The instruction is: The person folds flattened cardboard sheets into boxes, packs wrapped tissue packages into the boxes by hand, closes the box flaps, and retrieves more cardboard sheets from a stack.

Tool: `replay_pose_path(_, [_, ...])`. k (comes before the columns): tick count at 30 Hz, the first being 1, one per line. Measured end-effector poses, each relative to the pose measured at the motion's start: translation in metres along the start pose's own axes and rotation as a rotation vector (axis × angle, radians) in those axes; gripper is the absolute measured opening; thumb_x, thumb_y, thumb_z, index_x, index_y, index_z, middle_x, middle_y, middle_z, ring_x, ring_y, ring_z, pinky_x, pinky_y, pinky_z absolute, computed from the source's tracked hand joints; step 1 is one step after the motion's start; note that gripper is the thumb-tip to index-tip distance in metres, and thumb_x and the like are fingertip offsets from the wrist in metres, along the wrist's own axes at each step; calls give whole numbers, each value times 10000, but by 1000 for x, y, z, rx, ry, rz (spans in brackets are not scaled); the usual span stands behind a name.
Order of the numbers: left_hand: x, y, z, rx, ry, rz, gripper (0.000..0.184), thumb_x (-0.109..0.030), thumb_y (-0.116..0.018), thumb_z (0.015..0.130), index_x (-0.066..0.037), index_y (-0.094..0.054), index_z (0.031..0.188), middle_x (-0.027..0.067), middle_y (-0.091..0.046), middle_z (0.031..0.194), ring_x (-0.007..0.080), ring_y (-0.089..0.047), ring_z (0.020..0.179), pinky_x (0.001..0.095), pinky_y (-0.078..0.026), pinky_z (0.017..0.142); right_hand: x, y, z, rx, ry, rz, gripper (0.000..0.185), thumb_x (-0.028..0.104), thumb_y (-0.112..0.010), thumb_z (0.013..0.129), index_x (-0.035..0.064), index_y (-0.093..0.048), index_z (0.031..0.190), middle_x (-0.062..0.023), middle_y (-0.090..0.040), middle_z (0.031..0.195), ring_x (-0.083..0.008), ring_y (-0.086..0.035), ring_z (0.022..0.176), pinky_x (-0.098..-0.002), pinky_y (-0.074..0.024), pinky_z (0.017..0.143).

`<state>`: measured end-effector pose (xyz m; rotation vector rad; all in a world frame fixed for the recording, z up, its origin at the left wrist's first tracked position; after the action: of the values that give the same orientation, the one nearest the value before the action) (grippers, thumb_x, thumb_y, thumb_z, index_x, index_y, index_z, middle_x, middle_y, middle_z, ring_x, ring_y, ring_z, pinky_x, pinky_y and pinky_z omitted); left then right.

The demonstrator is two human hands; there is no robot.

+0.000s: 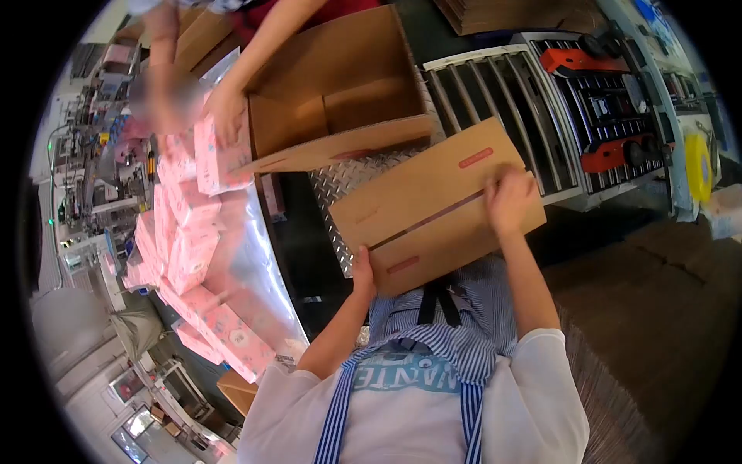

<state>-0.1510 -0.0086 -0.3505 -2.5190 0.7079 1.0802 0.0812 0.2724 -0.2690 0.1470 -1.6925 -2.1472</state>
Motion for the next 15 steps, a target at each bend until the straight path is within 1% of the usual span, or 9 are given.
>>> replay_pose_path(2, [-1, -39, -22, -13, 172, -156, 591, -394, -539, 899, -3, -363, 1305, 124, -501, 1215, 250, -522, 1067, 373, -453, 873, -46, 3, 37, -183, -278, -12, 447, 313, -587, 835, 22, -478, 1156, -135, -554, 1059, -288, -505, 1041, -476, -346, 939])
replay_pose_path(3, [10, -59, -26, -5, 141, -204, 591, -373, -558, 891, 10, -365, 1297, 131, -501, 1212, 250, -518, 1073, 375, -451, 879, -65, -9, 53, 19, -411, 4, 430, 361, -522, 874, 33, -497, 1151, -133, -560, 1071, -297, -505, 1045, -463, -372, 898])
replay_pose_path(4, [12, -81, -31, 9, 134, -195, 591, -373, -558, 891, 10, -365, 1297, 131, -501, 1212, 250, -518, 1073, 375, -451, 879, -77, -9, 71, 7, -425, 6, 430, 361, -522, 874, 33, -497, 1151, -133, -560, 1071, -297, -505, 1045, -463, -372, 898])
replay_pose_path(6, [11, -132, -42, 0, 181, -224, 597, -352, -581, 880, 5, -355, 1302, 133, -492, 1225, 246, -514, 1081, 369, -452, 885, -97, -9, 116, 89, -250, -48, 411, 386, -487, 886, 59, -529, 1132, -119, -566, 1078, -291, -512, 1042, -450, -385, 885])
replay_pose_path(7, [20, -145, -35, -75, 235, -127, 574, -322, -602, 869, 6, -379, 1285, 123, -504, 1218, 238, -519, 1076, 363, -451, 889, -109, -12, 135, 77, -261, -49, 411, 386, -487, 886, 59, -529, 1132, -119, -566, 1078, -291, -512, 1042, -450, -385, 885])
replay_pose_path(9, [17, -197, -29, -50, 228, -89, 577, -317, -613, 862, 8, -383, 1280, 123, -507, 1216, 237, -520, 1073, 359, -447, 892, -141, -20, 183, 97, -224, -21, 366, 377, -483, 892, 88, -552, 1107, -95, -573, 1065, -279, -521, 1031, -440, -400, 853])
replay_pose_path(12, [-1, -266, -11, -16, 234, 7, 572, -256, -634, 842, 25, -384, 1273, 124, -518, 1204, 237, -521, 1069, 346, -430, 898, -197, -27, 238, 72, -287, 56, 344, 369, -488, 887, 67, -569, 1031, -103, -575, 1040, -282, -526, 1015, -436, -394, 866])
replay_pose_path(14, [-20, -305, 18, 98, -76, 189, 568, -187, -632, 823, 44, -373, 1273, 135, -520, 1192, 237, -522, 1055, 341, -421, 896, -236, -28, 255, 17, -350, 35, 326, 353, -484, 888, 63, -572, 1009, -107, -575, 1023, -282, -528, 1001, -434, -395, 858])
replay_pose_path(15, [-30, -322, 31, 35, -179, 282, 565, -162, -625, 816, 53, -368, 1271, 141, -522, 1182, 241, -522, 1048, 339, -419, 895, -253, -26, 262, -36, -382, 15, 309, 336, -480, 890, 59, -574, 988, -110, -575, 1005, -283, -531, 987, -432, -396, 849])
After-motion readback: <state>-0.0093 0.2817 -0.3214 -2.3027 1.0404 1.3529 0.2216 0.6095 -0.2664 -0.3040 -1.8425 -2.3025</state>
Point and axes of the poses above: each hand's wrist, its own z-axis towards the middle knuckle, its own y-axis out of the back of the hand, x = y × z, the point moved 4 cm from there along z, towards the middle knuckle
